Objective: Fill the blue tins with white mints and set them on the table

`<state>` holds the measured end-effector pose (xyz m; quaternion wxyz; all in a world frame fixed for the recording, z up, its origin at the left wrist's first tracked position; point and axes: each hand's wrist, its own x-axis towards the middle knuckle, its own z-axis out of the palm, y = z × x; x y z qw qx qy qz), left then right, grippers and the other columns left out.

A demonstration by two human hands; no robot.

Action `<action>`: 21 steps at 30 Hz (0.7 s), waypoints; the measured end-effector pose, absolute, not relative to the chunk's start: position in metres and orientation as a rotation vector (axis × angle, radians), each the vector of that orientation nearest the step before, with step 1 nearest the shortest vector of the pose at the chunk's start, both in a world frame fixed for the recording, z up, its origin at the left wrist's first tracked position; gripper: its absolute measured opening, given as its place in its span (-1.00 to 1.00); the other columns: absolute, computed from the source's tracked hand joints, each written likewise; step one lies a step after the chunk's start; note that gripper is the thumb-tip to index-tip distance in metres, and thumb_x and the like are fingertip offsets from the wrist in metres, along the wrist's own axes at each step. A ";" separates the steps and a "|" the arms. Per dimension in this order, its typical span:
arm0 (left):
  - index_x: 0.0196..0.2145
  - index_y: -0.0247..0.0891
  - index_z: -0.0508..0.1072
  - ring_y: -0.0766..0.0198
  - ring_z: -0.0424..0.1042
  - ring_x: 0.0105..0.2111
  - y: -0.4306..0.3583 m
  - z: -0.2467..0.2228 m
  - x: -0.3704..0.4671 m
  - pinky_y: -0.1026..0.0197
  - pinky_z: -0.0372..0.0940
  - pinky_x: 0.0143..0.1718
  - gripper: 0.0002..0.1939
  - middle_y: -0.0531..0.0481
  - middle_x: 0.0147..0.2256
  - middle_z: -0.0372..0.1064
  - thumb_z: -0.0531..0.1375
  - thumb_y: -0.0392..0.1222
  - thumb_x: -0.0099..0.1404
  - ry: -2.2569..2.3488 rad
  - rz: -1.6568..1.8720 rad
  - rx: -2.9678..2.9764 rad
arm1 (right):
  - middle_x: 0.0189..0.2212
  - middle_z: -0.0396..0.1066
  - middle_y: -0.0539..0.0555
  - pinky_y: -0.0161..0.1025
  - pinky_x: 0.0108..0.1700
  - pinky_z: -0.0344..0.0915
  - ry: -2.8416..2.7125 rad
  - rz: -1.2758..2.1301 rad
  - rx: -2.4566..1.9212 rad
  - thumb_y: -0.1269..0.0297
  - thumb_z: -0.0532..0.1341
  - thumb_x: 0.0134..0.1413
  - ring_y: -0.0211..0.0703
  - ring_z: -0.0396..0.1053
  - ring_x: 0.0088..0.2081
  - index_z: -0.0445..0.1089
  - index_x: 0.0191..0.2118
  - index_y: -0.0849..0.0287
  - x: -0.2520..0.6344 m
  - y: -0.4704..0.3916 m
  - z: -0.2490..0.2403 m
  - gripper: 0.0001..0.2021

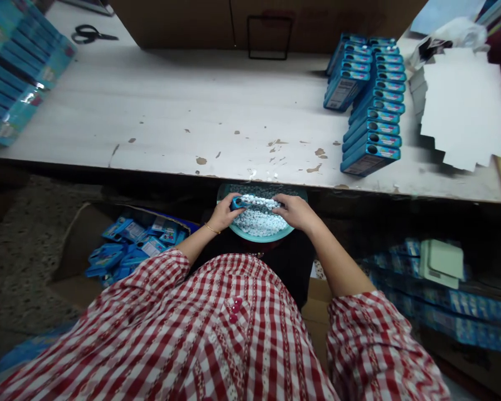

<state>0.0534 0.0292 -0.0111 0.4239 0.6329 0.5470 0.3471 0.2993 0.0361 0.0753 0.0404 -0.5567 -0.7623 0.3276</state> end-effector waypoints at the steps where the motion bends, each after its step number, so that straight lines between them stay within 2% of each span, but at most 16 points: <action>1: -0.13 -0.28 0.38 0.16 0.38 -0.14 0.029 -0.013 0.057 0.17 0.23 -0.04 -0.63 -0.06 -0.16 0.39 0.26 -0.25 0.07 1.360 0.842 1.648 | -0.22 0.49 0.08 -0.24 -0.17 0.26 -2.433 0.949 -1.762 0.22 0.17 0.05 -0.07 0.40 -0.19 0.40 -0.05 0.11 0.293 0.037 0.087 -0.68; 4: -0.09 -0.29 0.36 0.13 0.37 -0.08 0.029 -0.020 0.063 0.10 0.23 0.01 -0.62 -0.12 -0.10 0.38 0.23 -0.26 0.10 1.343 0.774 1.812 | -0.16 0.48 0.12 -0.17 -0.17 0.26 -2.685 0.726 -1.943 0.20 0.14 0.07 0.02 0.40 -0.14 0.36 0.02 0.06 0.272 0.040 0.112 -0.64; 7: -0.07 -0.29 0.34 0.12 0.36 -0.05 0.028 -0.027 0.065 0.08 0.23 0.03 -0.60 -0.14 -0.07 0.38 0.23 -0.26 0.11 1.337 0.755 1.904 | -0.15 0.46 0.19 -0.13 -0.21 0.28 -2.855 0.531 -1.954 0.23 0.09 0.12 0.08 0.42 -0.15 0.35 0.00 0.10 0.252 0.038 0.125 -0.67; 10: -0.05 -0.30 0.33 0.11 0.36 -0.03 0.027 -0.029 0.066 0.07 0.23 0.04 -0.59 -0.17 -0.05 0.37 0.23 -0.26 0.11 1.330 0.769 1.915 | -0.18 0.46 0.23 -0.14 -0.24 0.28 -2.955 0.399 -1.901 0.29 0.03 0.15 0.07 0.43 -0.20 0.35 -0.07 0.18 0.240 0.033 0.134 -0.72; 13: -0.07 -0.31 0.34 0.13 0.37 -0.06 0.026 -0.028 0.062 0.09 0.23 0.02 -0.62 -0.16 -0.08 0.38 0.23 -0.24 0.12 1.322 0.809 1.863 | -0.16 0.44 0.21 -0.17 -0.23 0.28 -2.936 0.365 -1.897 0.28 0.02 0.18 0.02 0.43 -0.19 0.34 -0.08 0.17 0.249 0.029 0.138 -0.74; 17: -0.10 -0.29 0.34 0.19 0.38 -0.13 0.028 -0.025 0.050 0.16 0.25 -0.04 -0.62 -0.09 -0.14 0.38 0.25 -0.17 0.11 1.326 0.877 1.680 | -0.04 0.40 0.15 -0.19 -0.21 0.28 -2.799 0.477 -2.053 0.18 0.06 0.17 0.00 0.40 -0.11 0.29 0.02 0.09 0.288 0.029 0.111 -0.68; 21: -0.17 -0.27 0.34 0.22 0.38 -0.20 0.035 -0.034 0.046 0.16 0.26 -0.07 -0.59 -0.01 -0.25 0.37 0.29 -0.10 0.03 1.371 0.924 1.307 | -0.02 0.38 0.20 -0.16 -0.14 0.26 -2.616 0.734 -2.324 0.25 0.07 0.17 0.00 0.38 -0.08 0.27 0.05 0.13 0.304 0.031 0.043 -0.67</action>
